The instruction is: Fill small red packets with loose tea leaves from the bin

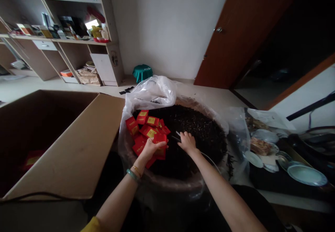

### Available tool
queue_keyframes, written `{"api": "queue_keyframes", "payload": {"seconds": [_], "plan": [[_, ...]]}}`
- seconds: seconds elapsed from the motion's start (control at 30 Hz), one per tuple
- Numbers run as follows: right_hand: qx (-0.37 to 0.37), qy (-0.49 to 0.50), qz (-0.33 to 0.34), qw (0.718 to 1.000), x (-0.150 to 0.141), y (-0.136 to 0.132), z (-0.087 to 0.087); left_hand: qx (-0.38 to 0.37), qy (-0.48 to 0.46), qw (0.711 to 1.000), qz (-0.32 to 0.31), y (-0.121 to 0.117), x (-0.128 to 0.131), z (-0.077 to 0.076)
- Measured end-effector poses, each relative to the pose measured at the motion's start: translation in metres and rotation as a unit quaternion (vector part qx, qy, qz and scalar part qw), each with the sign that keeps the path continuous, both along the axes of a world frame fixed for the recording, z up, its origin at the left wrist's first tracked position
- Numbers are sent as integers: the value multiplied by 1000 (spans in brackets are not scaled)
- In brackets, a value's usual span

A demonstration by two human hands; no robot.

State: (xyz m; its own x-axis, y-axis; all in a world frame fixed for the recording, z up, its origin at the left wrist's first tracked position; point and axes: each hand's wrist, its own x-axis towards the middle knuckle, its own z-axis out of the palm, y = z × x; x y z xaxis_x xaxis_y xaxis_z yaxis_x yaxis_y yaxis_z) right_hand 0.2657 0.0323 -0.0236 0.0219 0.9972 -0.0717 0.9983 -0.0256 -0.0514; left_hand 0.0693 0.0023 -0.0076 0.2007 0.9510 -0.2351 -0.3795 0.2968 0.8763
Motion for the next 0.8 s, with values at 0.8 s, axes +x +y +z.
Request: {"api": "queue_keyframes", "payload": {"seconds": [0.8], "plan": [[-49, 326, 227, 916, -34, -16, 83, 104, 65, 991, -49, 4, -2, -3]]}}
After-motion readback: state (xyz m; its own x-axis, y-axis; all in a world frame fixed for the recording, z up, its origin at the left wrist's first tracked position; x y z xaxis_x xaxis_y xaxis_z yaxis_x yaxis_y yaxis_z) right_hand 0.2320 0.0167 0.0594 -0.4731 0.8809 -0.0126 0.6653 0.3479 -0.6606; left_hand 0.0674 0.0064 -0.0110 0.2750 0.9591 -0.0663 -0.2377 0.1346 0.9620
